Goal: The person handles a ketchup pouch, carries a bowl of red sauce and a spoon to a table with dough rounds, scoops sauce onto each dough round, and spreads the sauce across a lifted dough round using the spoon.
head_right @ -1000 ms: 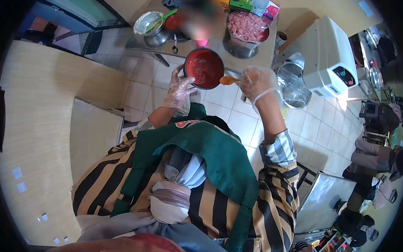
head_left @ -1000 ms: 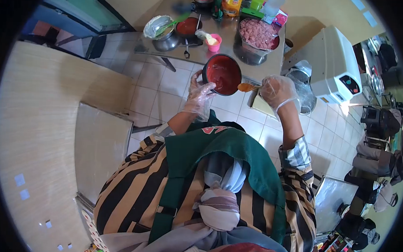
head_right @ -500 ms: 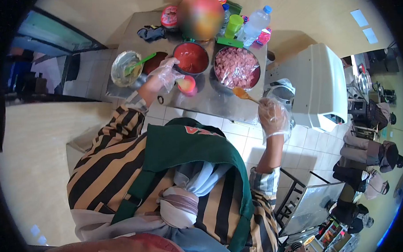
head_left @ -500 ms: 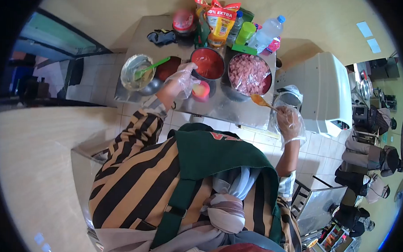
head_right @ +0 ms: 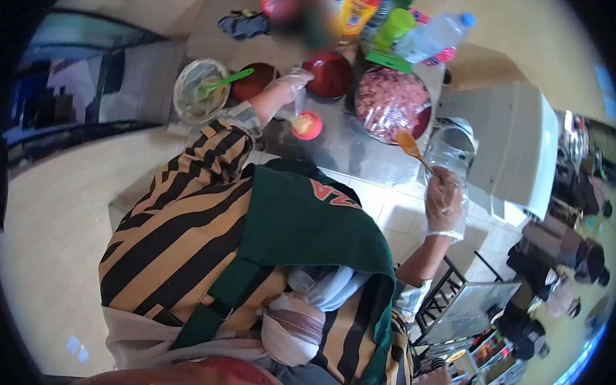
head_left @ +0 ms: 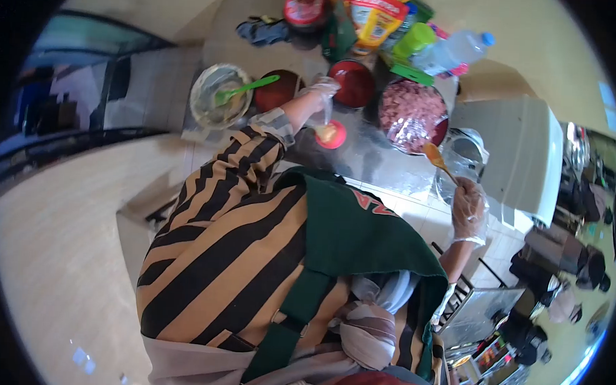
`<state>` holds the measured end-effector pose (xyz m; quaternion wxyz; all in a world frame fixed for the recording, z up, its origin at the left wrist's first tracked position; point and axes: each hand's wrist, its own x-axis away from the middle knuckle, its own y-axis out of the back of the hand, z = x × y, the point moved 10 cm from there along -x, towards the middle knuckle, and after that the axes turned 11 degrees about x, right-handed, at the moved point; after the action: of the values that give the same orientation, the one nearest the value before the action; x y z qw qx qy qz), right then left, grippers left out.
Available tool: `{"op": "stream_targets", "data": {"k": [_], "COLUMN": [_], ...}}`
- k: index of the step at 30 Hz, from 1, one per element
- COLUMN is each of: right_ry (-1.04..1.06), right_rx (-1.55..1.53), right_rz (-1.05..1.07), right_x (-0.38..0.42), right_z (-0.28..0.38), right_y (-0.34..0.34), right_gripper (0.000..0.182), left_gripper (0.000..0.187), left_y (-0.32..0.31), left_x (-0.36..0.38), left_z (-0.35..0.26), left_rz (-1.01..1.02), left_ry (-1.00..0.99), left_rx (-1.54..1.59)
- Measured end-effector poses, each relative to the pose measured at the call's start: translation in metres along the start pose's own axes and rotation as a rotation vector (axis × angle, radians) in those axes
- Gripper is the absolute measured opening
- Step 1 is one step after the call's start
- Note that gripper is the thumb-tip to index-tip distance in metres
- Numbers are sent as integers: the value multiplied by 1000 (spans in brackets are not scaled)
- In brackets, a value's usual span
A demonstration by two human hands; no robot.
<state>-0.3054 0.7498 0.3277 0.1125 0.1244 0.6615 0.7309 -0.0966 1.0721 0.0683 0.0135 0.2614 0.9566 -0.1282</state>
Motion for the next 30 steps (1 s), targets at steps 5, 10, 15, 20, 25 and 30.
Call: {"op": "stream_targets", "data": {"k": [5,10,15,20,25,30], "right_ry": [111,224,331,385,485,573], "right_rx": [-146,-250,-147,-164,6,246], "right_rz": [-8,-19,28,6,-67,-52], "right_x": [-22,-41,-51,-37,-36,-65], "right_z": [32,84,136,173,203,223], "right_y": [1,-1,-2,4,3,-87], "right_gripper": [24,24,20,21,19,17], "left_gripper": [35,26,48,32,21,15], "left_y": [9,34,76,109,116,106], "left_x": [65,192,202,181,167,166], "left_z": [-76,-9,37,49,68,58], "left_rz": [-634,-1107,-1025,-1004,-1003,-959], "left_ry": [-4,245,237,253,344,329], "left_rx": [-601,717,845,872,1030,964]}}
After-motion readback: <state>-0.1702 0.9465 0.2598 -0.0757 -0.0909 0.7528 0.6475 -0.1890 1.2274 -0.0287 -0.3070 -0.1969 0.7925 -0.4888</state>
